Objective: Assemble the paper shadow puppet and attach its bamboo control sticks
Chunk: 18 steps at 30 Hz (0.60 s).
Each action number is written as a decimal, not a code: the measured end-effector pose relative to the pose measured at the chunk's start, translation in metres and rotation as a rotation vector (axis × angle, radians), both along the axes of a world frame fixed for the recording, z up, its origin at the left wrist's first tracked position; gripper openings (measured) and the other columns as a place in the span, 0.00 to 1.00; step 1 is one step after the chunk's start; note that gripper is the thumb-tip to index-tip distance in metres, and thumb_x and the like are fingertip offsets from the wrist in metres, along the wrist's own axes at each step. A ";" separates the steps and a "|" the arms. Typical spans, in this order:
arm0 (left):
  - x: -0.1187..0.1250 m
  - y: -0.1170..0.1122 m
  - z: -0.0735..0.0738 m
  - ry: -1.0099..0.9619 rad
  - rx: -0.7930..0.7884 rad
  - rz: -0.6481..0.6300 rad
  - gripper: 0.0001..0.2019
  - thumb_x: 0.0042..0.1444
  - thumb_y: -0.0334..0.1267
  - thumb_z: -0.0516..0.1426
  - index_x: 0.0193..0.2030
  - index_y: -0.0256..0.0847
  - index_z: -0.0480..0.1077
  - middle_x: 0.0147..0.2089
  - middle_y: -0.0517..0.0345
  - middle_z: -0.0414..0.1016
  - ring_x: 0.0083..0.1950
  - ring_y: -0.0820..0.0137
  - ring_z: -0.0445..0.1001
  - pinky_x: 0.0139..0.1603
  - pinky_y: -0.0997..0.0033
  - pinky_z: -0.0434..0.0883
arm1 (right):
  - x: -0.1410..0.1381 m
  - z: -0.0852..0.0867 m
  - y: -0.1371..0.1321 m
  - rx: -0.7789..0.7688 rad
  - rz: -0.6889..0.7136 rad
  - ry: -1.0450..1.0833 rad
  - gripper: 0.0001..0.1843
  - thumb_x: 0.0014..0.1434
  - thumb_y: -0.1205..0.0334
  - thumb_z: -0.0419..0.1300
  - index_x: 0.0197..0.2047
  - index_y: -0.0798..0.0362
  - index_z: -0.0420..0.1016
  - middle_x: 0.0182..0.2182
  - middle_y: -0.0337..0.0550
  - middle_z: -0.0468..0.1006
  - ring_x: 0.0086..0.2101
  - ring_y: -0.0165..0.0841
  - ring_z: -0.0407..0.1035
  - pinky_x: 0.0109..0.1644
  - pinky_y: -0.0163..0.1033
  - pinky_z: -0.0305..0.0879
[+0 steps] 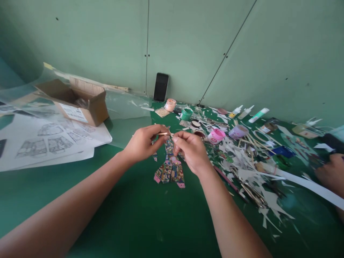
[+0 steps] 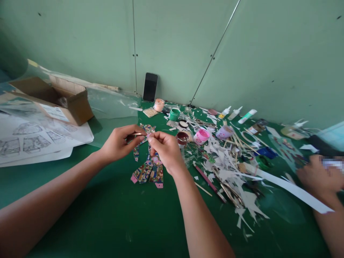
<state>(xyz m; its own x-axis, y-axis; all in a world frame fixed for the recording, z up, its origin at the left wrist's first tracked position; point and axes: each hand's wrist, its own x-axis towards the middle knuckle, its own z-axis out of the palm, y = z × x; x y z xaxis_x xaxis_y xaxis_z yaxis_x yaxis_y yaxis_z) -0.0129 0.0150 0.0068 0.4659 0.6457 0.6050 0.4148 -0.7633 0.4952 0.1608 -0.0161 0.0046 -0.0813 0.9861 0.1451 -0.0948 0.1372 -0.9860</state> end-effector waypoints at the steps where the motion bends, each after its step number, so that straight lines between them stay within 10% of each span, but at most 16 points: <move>1: -0.001 0.000 0.000 0.009 0.006 -0.027 0.07 0.63 0.37 0.54 0.41 0.37 0.71 0.37 0.55 0.78 0.34 0.74 0.74 0.34 0.77 0.67 | 0.000 0.000 -0.001 0.037 0.001 -0.017 0.10 0.50 0.54 0.63 0.26 0.52 0.70 0.14 0.30 0.66 0.17 0.24 0.61 0.22 0.31 0.58; 8: -0.001 -0.003 -0.003 -0.109 0.082 -0.118 0.04 0.62 0.35 0.56 0.40 0.37 0.70 0.36 0.57 0.77 0.32 0.77 0.73 0.31 0.80 0.68 | -0.002 0.000 -0.004 0.226 -0.049 -0.064 0.11 0.55 0.54 0.62 0.28 0.51 0.72 0.16 0.31 0.66 0.18 0.25 0.60 0.23 0.32 0.57; 18: 0.005 0.002 -0.002 -0.256 0.175 -0.155 0.05 0.60 0.35 0.61 0.34 0.38 0.75 0.31 0.55 0.77 0.32 0.75 0.74 0.31 0.77 0.68 | -0.001 -0.001 -0.003 0.074 0.053 0.028 0.09 0.52 0.56 0.63 0.27 0.52 0.73 0.15 0.30 0.66 0.17 0.24 0.60 0.22 0.31 0.56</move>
<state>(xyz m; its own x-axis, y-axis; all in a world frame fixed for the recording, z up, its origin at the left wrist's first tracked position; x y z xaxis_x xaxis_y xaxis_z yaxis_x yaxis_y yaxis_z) -0.0081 0.0174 0.0051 0.3685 0.4553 0.8105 0.1667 -0.8901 0.4242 0.1600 -0.0191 0.0037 -0.1275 0.9670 0.2206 -0.1311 0.2040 -0.9701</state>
